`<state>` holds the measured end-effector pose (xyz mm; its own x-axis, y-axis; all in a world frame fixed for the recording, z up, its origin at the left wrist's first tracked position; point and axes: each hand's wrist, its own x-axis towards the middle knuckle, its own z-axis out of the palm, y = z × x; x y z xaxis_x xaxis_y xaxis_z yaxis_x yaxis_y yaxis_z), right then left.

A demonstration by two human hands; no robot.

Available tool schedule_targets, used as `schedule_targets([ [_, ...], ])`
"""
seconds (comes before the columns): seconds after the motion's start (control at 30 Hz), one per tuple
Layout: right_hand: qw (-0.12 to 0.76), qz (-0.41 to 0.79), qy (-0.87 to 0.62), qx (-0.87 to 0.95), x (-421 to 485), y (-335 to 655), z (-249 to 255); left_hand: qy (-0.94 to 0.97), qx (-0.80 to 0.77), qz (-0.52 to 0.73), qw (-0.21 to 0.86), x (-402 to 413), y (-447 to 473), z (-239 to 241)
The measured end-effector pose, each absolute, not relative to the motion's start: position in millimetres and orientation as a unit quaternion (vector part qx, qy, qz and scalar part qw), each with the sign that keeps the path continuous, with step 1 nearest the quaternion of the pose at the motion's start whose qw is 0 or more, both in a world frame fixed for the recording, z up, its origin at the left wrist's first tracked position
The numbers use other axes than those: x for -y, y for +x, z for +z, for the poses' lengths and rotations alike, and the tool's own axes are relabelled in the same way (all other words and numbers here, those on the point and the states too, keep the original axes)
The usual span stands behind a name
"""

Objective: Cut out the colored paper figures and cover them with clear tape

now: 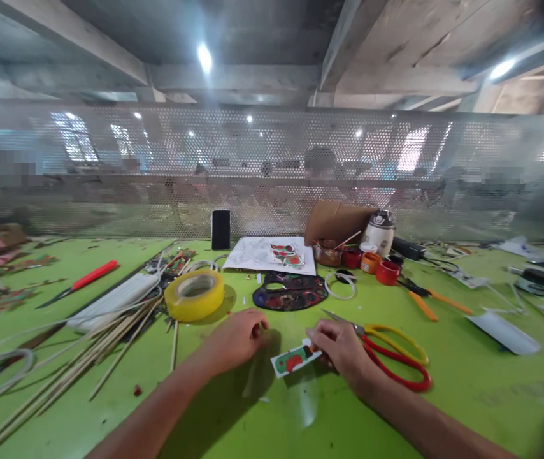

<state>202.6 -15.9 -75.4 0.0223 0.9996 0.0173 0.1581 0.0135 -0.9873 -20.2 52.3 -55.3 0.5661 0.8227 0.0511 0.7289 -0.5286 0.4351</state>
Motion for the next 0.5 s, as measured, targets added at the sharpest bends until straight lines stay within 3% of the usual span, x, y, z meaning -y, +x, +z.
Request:
schedule_targets([
  [0.17,0.477,0.404,-0.537,0.567,12.4,204.1,-77.7,0.871,-0.438,0.148,0.163,-50.1,-19.4,-60.4],
  [0.5,0.443,0.376,-0.542,0.606,10.8,198.9,-90.5,0.792,-0.497,0.246,0.255,-62.7,-17.5,-55.1],
])
